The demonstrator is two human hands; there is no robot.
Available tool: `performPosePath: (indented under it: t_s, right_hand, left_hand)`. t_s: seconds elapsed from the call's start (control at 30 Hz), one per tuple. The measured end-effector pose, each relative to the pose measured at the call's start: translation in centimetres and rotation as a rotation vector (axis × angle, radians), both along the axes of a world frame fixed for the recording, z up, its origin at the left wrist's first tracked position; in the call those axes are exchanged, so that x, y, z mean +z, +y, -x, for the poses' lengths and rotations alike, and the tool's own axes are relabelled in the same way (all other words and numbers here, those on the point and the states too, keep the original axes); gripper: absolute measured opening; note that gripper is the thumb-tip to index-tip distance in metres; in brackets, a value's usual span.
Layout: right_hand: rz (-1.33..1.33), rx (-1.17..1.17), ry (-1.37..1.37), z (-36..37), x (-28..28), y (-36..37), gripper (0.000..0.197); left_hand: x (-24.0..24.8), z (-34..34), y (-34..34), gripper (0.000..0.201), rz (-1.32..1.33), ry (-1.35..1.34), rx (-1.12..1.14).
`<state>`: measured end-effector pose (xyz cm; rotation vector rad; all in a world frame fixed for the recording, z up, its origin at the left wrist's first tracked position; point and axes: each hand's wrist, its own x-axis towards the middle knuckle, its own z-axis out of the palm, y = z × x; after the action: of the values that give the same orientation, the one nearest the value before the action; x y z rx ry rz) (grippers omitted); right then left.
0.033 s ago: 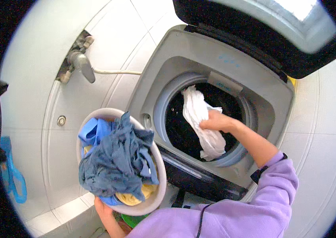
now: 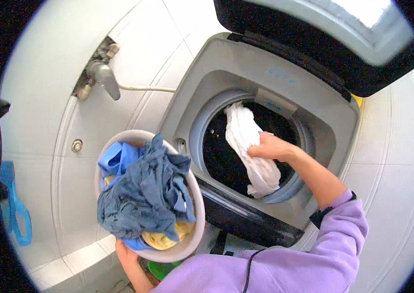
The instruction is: The person hand-washes a black garment in a pink basin, then transfers it to a white basin and loads it into a top-loading washing machine along with other clothes. The person uses both hands to agitate and rinse the garment, then places it into the machine.
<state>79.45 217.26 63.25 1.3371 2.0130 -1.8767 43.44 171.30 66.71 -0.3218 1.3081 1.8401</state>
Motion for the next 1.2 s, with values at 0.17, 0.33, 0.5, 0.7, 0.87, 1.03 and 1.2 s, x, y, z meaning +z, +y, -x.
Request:
performPosePath:
  t_s: [0.17, 0.33, 0.5, 0.7, 0.87, 1.03, 1.2]
  right_hand:
    - [-0.181, -0.209, 0.144, -2.8, 14.6, -2.7, 0.040]
    - [-0.425, -0.518, 0.453, -5.1, 24.2, -5.2, 0.040]
    - [-0.715, -0.685, 0.564, -2.3, 34.4, -9.2, 0.046]
    - [-1.283, -0.357, 0.652, 4.4, 43.2, -16.4, 0.036]
    - [-1.483, -0.451, 0.578, 8.5, 31.6, -22.0, 0.038]
    - [-1.255, 0.232, 0.596, 17.0, 15.9, -29.3, 0.039]
    - [-1.224, 0.356, 0.456, 19.5, 12.5, -31.5, 0.048]
  left_hand:
    - [-1.6, 0.7, -0.1, 0.044, -0.045, 0.009, 0.033]
    - [-1.8, 0.2, 0.8, 0.051, -0.108, 0.030, 0.037]
    - [0.2, -1.3, 2.8, 0.057, -0.185, 0.081, 0.013]
    - [3.9, -4.0, 3.9, 0.061, -0.216, 0.134, 0.128]
    - [6.0, -4.9, 4.4, 0.051, -0.183, 0.074, 0.151]
    - [6.7, -5.1, 4.5, 0.055, -0.208, 0.067, 0.122]
    - [7.0, -5.6, 4.5, 0.063, -0.213, 0.080, 0.133]
